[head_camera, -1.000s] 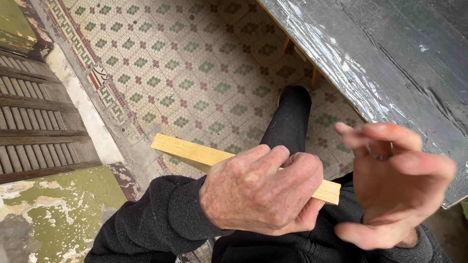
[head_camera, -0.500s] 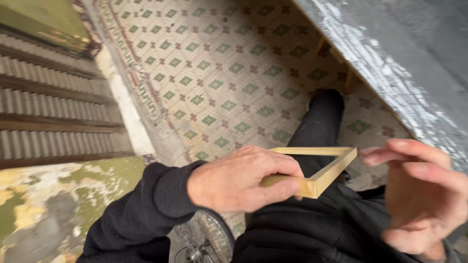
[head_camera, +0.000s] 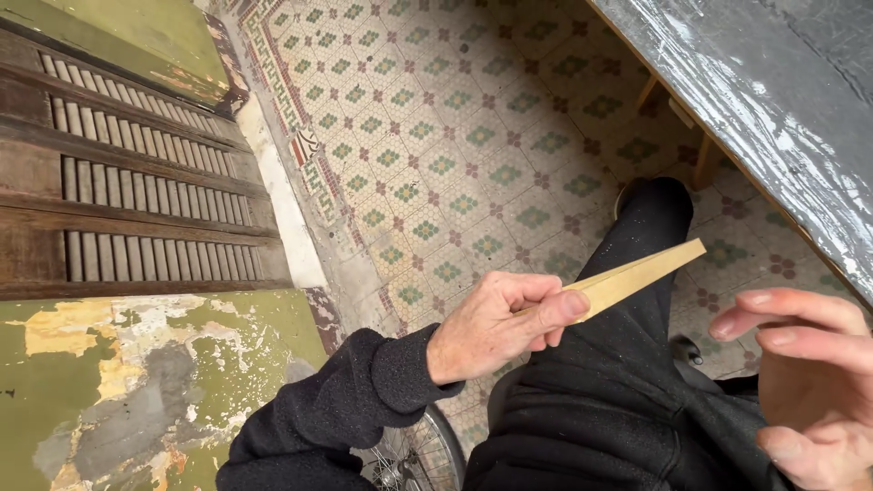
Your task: Applying wood glue to the corners of wooden frame pieces and assembling them.
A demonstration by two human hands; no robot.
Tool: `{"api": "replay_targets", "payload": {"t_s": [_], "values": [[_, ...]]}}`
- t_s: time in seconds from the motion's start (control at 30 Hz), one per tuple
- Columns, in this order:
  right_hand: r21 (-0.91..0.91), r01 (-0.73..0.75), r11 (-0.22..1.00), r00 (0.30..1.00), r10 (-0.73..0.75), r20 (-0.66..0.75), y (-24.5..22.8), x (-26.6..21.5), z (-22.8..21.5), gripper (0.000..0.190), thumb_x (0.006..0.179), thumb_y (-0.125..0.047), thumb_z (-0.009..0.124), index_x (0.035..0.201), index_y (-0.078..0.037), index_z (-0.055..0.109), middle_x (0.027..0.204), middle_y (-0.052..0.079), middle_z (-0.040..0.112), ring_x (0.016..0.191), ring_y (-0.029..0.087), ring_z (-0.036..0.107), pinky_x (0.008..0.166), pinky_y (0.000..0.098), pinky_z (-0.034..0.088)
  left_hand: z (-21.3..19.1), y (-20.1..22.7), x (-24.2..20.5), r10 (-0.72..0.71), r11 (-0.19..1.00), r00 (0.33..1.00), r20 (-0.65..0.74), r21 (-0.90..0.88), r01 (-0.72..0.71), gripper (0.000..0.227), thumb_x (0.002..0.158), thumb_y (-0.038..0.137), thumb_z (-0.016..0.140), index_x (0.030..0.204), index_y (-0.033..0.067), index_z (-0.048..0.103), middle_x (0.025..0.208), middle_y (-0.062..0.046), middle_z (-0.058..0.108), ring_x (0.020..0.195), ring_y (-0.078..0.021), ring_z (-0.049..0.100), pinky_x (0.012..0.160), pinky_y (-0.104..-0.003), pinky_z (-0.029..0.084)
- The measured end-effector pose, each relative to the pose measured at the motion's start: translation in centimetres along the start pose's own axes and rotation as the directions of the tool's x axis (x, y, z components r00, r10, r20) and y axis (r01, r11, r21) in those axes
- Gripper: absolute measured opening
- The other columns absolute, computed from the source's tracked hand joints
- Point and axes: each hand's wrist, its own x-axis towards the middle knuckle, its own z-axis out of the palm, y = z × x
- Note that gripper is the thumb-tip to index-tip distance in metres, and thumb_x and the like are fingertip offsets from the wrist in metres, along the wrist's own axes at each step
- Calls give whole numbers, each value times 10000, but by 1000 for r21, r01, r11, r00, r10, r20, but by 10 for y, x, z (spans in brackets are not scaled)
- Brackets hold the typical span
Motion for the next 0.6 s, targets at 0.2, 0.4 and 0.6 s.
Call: {"api": "replay_targets", "payload": {"t_s": [0.2,0.4,0.6], "values": [[36,-12,999,999,11,44,2,6,5,572,924,-422,776,1329,-63,592,1436,176,562,1174,228,658,1068,385,547,-11,-12,-13,115,990,993,-33,83,-112,1004,913,912,200,742,20,628,624,11,546,525,-41,480,493,-217,455],[-87,26,996,987,-39,-155,-3,28,52,719,834,-317,910,1409,-69,557,1422,134,566,1311,207,589,1132,336,518,7,31,-26,114,993,990,84,-42,-111,1059,890,960,190,988,-9,607,774,3,498,686,-87,423,639,-270,396],[-212,48,976,983,-84,-163,-10,40,75,821,765,-282,925,1426,-63,490,1503,165,482,1372,239,526,1180,386,473,29,25,-23,217,969,967,136,-149,-197,934,991,869,268,1204,-1,532,885,-4,464,774,-90,404,745,-248,386]]}}
